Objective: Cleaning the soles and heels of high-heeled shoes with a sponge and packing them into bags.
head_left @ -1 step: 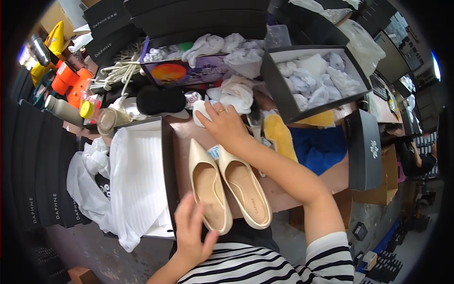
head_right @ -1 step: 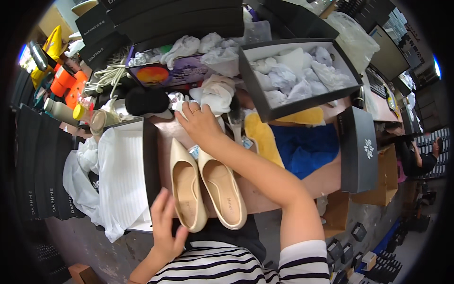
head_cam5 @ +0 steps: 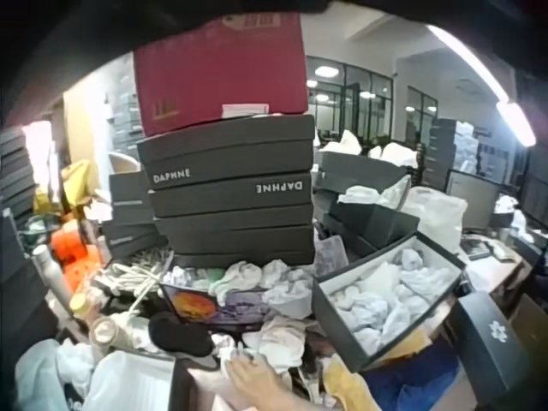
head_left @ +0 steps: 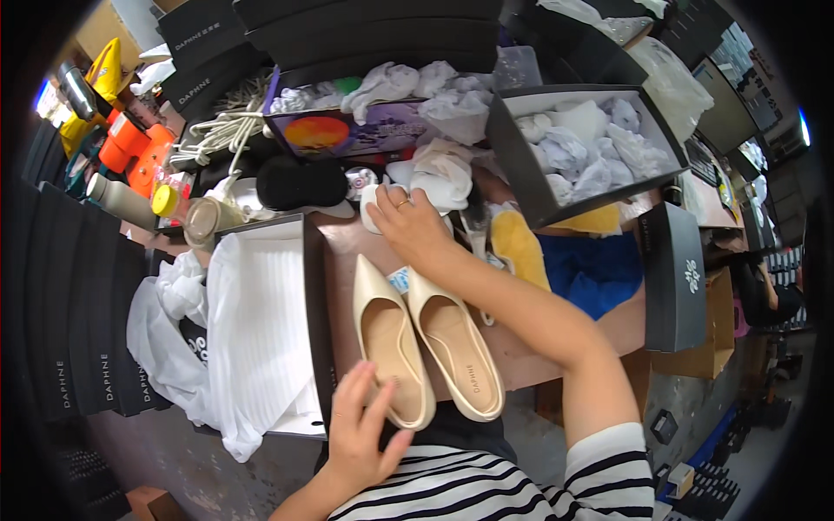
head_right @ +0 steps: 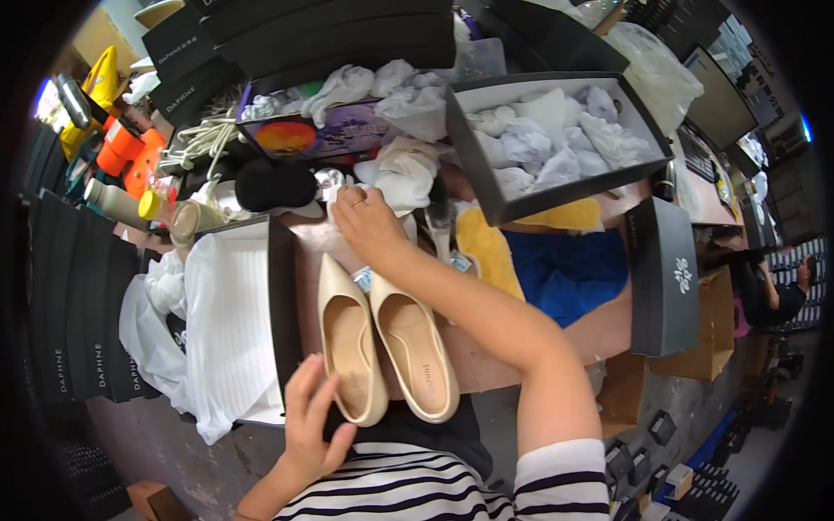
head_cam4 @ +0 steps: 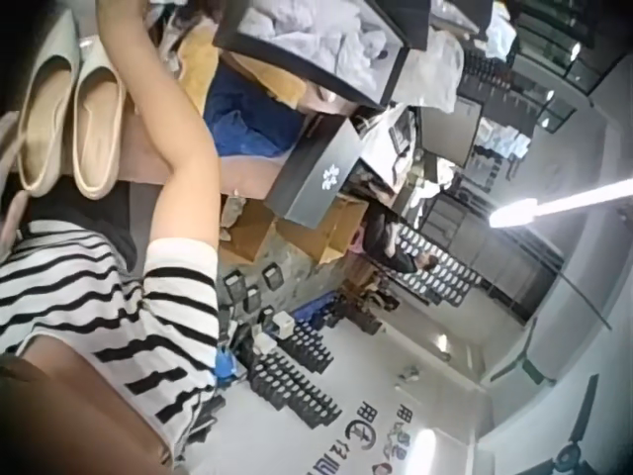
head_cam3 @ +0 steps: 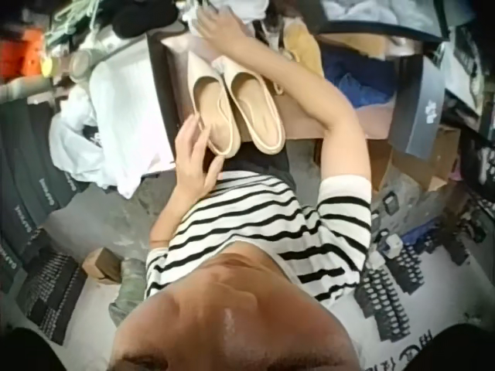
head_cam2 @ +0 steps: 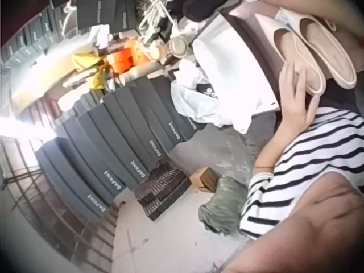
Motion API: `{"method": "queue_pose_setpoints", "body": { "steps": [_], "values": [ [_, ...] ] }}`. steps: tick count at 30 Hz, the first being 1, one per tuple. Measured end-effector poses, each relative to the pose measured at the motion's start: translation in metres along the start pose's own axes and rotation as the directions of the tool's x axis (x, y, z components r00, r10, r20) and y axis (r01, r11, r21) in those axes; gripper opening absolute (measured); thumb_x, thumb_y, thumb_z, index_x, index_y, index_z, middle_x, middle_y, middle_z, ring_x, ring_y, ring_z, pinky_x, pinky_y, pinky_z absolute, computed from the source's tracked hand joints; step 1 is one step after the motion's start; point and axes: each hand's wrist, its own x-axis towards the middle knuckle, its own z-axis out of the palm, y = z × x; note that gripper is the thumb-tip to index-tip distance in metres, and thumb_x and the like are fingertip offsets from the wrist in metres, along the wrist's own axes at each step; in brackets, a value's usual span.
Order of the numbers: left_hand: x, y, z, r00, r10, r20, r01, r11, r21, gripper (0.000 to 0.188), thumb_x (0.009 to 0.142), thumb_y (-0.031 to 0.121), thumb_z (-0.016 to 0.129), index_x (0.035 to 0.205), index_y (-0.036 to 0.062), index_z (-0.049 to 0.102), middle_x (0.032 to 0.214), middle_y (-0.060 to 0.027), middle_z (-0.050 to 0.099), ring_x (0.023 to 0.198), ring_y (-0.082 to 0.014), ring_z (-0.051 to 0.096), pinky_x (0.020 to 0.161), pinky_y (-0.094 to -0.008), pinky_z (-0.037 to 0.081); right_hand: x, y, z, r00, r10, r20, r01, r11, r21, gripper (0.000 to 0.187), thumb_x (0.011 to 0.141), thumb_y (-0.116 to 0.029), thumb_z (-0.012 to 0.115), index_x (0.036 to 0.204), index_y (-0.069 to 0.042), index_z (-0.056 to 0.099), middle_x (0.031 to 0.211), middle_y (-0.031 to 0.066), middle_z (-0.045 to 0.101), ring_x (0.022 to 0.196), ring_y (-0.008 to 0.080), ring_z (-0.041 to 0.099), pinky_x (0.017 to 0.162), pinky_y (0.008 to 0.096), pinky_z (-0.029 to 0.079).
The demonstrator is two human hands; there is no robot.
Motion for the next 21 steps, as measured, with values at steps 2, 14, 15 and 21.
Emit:
{"method": "queue_pose_setpoints", "body": {
  "steps": [2,14,15,21],
  "values": [
    [0.005,0.005,-0.012,0.998,0.045,0.043,-0.046,0.999,0.007,0.054,0.071,0.015,0.066,0.118,-0.0045,0.049,0.129,-0.0266,0.038,0.118,-0.0417,0.040,0.098,-0.0465,0.033,0.010,0.000,0.014,0.975,-0.177,0.136,0.210,0.933,-0.294,0.036,0.077,-0.018,0.051,0.110,-0.004,0.055,0.109,0.0135,0.056,0.090,0.0225,0.051,0.068,0.0314,0.038],
    [0.099,-0.036,-0.032,0.891,-0.440,0.115,0.400,0.638,-0.657,0.032,0.091,0.009,0.046,0.119,-0.0059,0.049,0.103,-0.0183,0.061,0.092,-0.0252,0.062,0.072,-0.0323,0.049,-0.019,-0.065,-0.120,0.936,0.290,0.197,-0.313,0.440,0.842,0.045,0.077,-0.010,0.063,0.120,-0.001,0.053,0.097,0.0153,0.054,0.081,0.0297,0.059,0.071,0.0359,0.049],
    [0.099,-0.043,-0.029,0.930,-0.360,0.073,0.356,0.834,-0.421,0.031,0.089,0.008,0.047,0.116,-0.0067,0.050,0.094,-0.0160,0.062,0.083,-0.0263,0.063,0.067,-0.0326,0.050,-0.031,-0.052,-0.117,0.963,0.149,0.225,-0.267,0.390,0.881,0.042,0.078,-0.011,0.063,0.117,-0.001,0.054,0.098,0.0149,0.055,0.083,0.0307,0.058,0.073,0.0362,0.049],
    [0.073,-0.040,-0.014,0.798,0.312,0.515,-0.576,0.647,0.500,0.031,0.063,0.010,0.058,0.088,-0.0078,0.060,0.068,-0.0090,0.053,0.056,-0.0186,0.056,0.048,-0.0268,0.048,-0.043,0.031,-0.069,0.964,0.165,0.210,-0.214,0.948,0.237,0.028,0.068,-0.008,0.061,0.096,-0.003,0.063,0.097,0.0098,0.057,0.092,0.0253,0.052,0.074,0.0335,0.044]
  ]
}}
